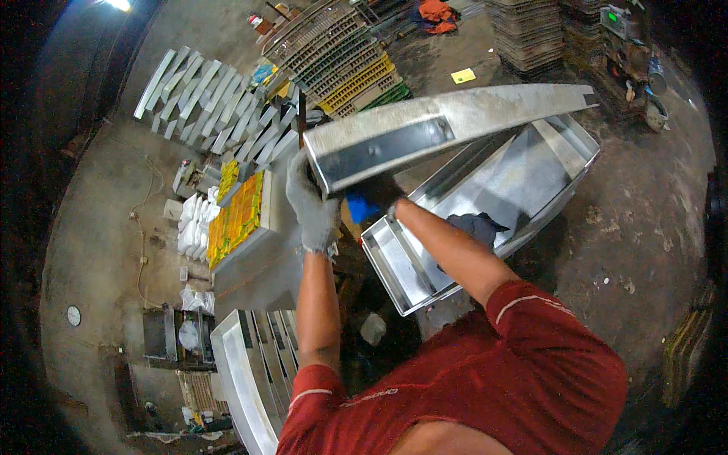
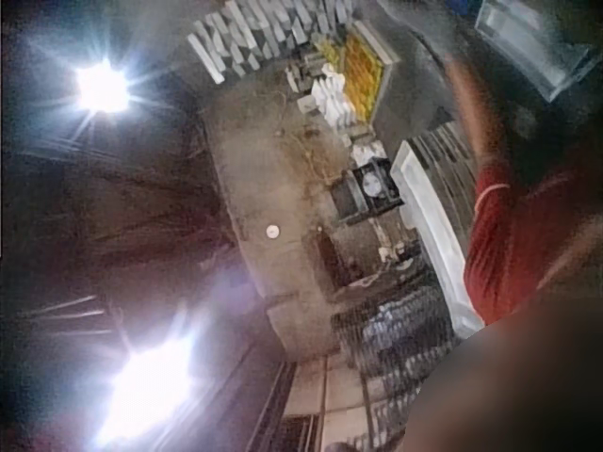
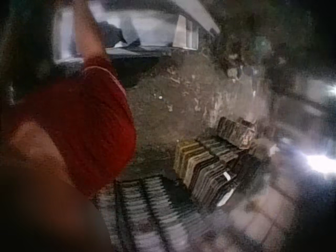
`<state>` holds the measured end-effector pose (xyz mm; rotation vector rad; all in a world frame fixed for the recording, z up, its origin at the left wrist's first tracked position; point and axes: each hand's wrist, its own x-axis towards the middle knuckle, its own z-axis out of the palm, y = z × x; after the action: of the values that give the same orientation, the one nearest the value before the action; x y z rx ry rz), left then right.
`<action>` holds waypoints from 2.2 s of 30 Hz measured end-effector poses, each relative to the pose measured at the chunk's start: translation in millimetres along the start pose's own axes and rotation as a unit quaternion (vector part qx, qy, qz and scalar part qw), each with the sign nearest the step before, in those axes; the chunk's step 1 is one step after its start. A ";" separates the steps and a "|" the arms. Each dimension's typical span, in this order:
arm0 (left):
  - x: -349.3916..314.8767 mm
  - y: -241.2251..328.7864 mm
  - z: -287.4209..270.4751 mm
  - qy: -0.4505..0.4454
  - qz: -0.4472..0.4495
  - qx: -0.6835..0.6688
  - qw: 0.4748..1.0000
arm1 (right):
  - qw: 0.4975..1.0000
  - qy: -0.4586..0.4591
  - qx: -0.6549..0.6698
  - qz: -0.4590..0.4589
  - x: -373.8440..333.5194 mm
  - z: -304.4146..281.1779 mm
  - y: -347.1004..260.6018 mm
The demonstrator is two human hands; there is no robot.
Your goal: The person wipes the interior surfaces of rectangular metal trays using a blue sponge and a dark cloth. The person repeatedly picks up trays, wipes them, and stacks them on a metal table in a workshop.
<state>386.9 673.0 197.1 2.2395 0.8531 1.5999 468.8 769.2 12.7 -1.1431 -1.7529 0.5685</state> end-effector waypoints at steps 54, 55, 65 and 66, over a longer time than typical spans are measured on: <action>13.3 29.3 -42.1 0.145 -0.231 0.049 0.961 | 0.846 -0.408 0.274 0.206 -185.7 -150.9 105.7; 12.9 38.2 -47.7 0.159 -0.245 0.058 0.955 | 0.745 -0.213 0.554 0.305 -208.8 -174.6 133.8; -224.0 136.7 -129.2 0.122 -0.432 0.217 0.867 | 0.764 -0.030 0.548 0.340 -236.5 -167.7 98.5; -268.1 141.3 -137.0 0.204 -0.405 0.144 0.880 | 0.757 -0.105 0.567 0.308 -234.5 -159.8 83.1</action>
<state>244.6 384.3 113.2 1.3246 1.9248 1.5579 677.5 583.6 -84.4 -0.6931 -0.7715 1.8930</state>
